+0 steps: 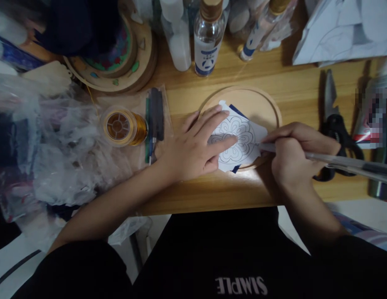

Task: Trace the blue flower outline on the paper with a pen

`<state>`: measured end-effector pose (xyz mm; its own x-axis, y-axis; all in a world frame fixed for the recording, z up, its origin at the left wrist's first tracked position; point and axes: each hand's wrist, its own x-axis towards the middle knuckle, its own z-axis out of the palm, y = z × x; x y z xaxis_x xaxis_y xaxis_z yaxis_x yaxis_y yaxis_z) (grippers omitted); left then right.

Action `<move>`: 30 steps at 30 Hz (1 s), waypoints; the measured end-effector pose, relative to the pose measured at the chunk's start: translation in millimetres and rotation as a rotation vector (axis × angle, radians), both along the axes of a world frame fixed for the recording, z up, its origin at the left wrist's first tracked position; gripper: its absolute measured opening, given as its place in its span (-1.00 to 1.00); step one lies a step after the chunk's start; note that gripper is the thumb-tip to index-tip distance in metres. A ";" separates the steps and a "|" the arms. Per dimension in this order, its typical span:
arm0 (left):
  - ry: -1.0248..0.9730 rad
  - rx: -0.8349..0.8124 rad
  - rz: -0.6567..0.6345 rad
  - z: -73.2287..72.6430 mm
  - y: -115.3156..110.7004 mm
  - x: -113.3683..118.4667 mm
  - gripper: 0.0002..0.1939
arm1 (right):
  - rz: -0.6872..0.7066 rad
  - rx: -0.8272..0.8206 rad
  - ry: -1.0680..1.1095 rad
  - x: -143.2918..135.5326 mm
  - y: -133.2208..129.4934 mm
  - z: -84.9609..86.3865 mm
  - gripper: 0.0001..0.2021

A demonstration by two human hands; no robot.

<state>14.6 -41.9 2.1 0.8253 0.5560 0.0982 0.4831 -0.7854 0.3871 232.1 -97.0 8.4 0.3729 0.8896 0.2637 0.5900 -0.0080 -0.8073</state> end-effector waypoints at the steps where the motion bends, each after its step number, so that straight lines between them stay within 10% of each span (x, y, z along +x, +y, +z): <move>1: -0.009 0.002 -0.003 -0.2 -0.1 -0.1 -0.53 | 0.011 0.003 0.010 0.2 -0.1 -0.4 -0.75; 30: -0.010 -0.054 0.019 1.5 -0.2 1.9 -0.52 | -0.003 -0.007 0.000 -0.8 -0.5 1.8 -0.71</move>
<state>16.5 -42.2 3.6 0.8137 0.5764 0.0757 0.4938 -0.7540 0.4331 231.3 -97.5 10.1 0.3755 0.8904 0.2571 0.5900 -0.0157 -0.8073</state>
